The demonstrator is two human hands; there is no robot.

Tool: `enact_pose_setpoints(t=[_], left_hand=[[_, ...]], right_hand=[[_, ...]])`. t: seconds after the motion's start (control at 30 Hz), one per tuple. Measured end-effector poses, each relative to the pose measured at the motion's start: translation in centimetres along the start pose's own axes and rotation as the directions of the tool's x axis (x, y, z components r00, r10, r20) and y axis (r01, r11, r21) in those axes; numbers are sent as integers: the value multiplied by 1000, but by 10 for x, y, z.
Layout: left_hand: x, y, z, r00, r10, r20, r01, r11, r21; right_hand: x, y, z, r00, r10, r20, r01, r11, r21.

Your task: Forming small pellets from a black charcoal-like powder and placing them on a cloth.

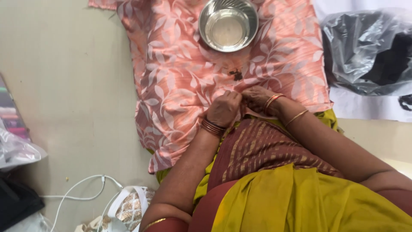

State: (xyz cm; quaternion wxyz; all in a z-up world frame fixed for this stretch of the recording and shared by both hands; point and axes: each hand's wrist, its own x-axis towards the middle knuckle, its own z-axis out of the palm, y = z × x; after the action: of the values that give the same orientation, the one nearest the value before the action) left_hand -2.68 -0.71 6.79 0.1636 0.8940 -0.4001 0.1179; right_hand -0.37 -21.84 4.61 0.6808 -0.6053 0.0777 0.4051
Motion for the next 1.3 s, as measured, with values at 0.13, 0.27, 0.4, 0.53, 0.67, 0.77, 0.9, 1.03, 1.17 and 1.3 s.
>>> enact_pose_setpoints(t=[0.13, 0.27, 0.4, 0.53, 0.67, 0.77, 0.9, 1.03, 1.17, 1.3], left_hand=[[8, 11, -31, 965, -247, -92, 218, 944, -247], [12, 8, -41, 847, -517, 126, 505, 706, -497], [8, 3, -53, 868, -465, 172, 470, 663, -582], [3, -2, -31, 898, -392, 202, 429, 674, -601], [14, 7, -41, 837, -468, 284, 545, 665, -511], [19, 15, -46, 832, -479, 280, 555, 704, -442], [17, 18, -37, 778, -537, 327, 628, 648, -431], [6, 14, -25, 823, -486, 292, 564, 645, -515], [2, 7, -29, 878, -357, 319, 477, 712, -516], [-8, 3, -19, 803, -407, 435, 587, 665, -461]], right_hand=[[-16, 19, -12, 948, -316, 17, 284, 824, -490], [-89, -63, 37, 965, -102, -242, 98, 995, -29], [-149, -62, 14, 942, -130, -310, 142, 990, 16], [-248, -58, -24, 819, -269, -506, 294, 955, -32], [-331, -34, -88, 455, -192, -870, 421, 907, 20], [-355, 64, -196, 263, -236, -936, -109, 956, -272], [-355, 185, -295, 221, -323, -920, -365, 847, -386], [-335, 232, -356, 225, -142, -964, -131, 976, -175], [-325, 171, -326, -26, 148, -989, -227, 962, 150], [-335, 271, -438, 246, -241, -939, -471, 817, -333]])
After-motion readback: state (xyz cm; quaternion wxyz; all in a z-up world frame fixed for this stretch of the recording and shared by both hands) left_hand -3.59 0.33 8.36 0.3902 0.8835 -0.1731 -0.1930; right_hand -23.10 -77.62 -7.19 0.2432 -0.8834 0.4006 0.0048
